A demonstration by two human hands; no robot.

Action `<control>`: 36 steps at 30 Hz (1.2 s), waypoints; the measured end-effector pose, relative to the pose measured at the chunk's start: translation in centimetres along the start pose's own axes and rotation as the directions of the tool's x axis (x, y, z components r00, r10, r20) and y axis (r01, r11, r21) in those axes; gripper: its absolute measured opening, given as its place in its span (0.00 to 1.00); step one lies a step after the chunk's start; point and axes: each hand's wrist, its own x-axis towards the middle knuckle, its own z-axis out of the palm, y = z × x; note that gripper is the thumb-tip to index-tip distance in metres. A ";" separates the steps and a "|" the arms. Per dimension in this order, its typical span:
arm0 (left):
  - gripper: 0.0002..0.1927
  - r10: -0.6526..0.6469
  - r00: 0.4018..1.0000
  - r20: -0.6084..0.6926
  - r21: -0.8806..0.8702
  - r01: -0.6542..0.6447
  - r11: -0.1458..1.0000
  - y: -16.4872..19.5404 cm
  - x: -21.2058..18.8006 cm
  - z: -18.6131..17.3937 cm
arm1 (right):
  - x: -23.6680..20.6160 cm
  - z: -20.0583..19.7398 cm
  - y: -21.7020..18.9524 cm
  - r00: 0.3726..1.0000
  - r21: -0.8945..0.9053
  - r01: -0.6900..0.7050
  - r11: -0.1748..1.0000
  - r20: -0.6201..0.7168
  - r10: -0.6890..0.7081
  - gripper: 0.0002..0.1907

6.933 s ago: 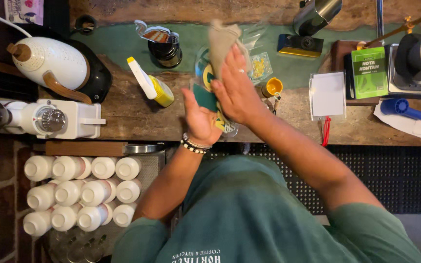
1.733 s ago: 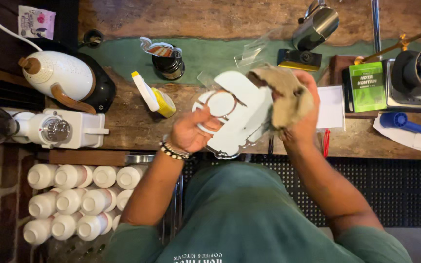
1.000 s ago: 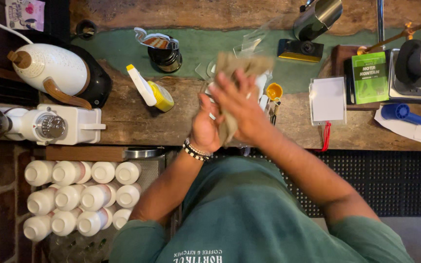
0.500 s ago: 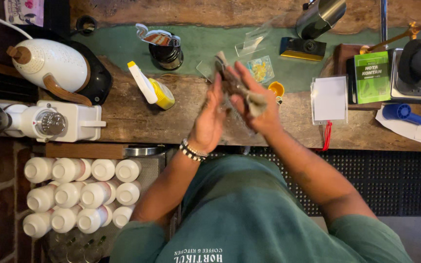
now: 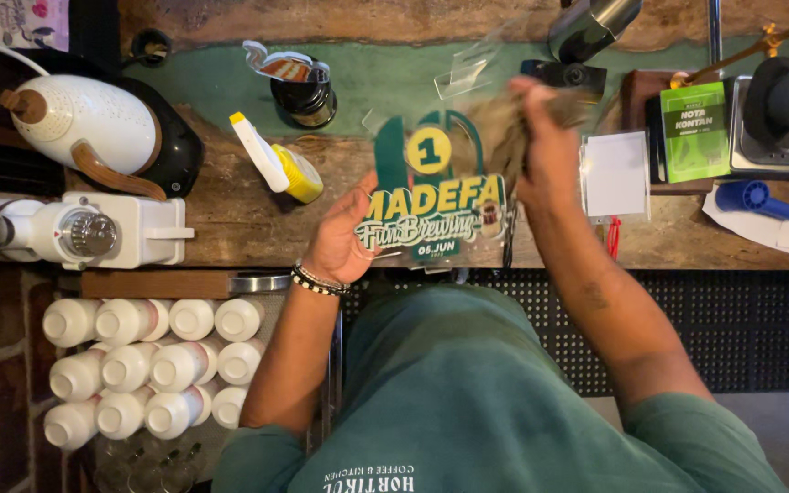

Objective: The person wipes a metal coffee tamper with a cloth, then sprays and wipes a clear acrylic sign, and finally wipes a small transparent plastic container. The person uses a spray bottle and a cloth to clean each item on the counter.

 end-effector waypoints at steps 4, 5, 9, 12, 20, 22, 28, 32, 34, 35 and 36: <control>0.34 0.070 0.991 -0.111 -0.015 -0.072 0.997 -0.7 0.1 -0.4 | -1.6 0.0 -2.8 0.961 0.194 0.270 0.943 0.009 -0.277 0.20; 0.33 0.073 0.991 -0.116 -0.017 -0.076 0.997 -1.0 0.2 -0.6 | -3.1 0.6 -2.7 0.951 0.164 0.266 0.950 0.117 -0.286 0.19; 0.28 0.082 0.970 -0.229 -0.065 -0.100 0.993 -2.9 1.3 -2.2 | -8.1 3.9 -0.7 0.565 -0.493 0.639 0.590 0.822 0.074 0.20; 0.28 0.096 0.970 -0.224 -0.082 -0.117 0.990 -3.9 1.5 -3.3 | -7.3 5.8 0.4 0.432 -0.473 0.853 0.218 0.877 0.212 0.33; 0.32 0.145 0.945 -0.294 0.011 -0.149 0.989 -4.6 3.7 -2.2 | -7.3 8.5 1.5 0.689 -0.675 0.718 0.171 0.724 -0.034 0.32; 0.35 0.149 0.928 -0.342 0.013 -0.154 0.988 -4.3 3.9 -1.5 | -8.4 8.2 1.9 0.668 -0.644 0.703 0.302 0.744 0.030 0.33; 0.39 0.310 0.916 -0.256 0.201 -0.263 0.944 -6.1 4.0 0.9 | -6.0 8.1 3.6 0.778 -0.734 0.626 0.264 0.610 -0.148 0.29; 0.40 0.308 0.920 -0.243 0.210 -0.260 0.942 -5.2 4.2 0.9 | -7.0 8.7 3.8 0.759 -0.744 0.645 0.176 0.651 -0.031 0.32; 0.41 0.305 0.919 -0.251 0.263 -0.238 0.935 -5.4 3.7 1.2 | -7.1 8.6 3.5 0.736 -0.686 0.649 0.329 0.676 -0.042 0.31; 0.41 0.302 0.923 -0.237 0.252 -0.242 0.937 -5.8 3.6 1.4 | -6.6 8.6 3.4 0.769 -0.714 0.619 0.327 0.635 -0.069 0.30; 0.41 0.297 0.928 -0.225 0.239 -0.243 0.940 -6.3 3.6 1.6 | -5.8 8.6 3.3 0.802 -0.743 0.585 0.327 0.590 -0.094 0.30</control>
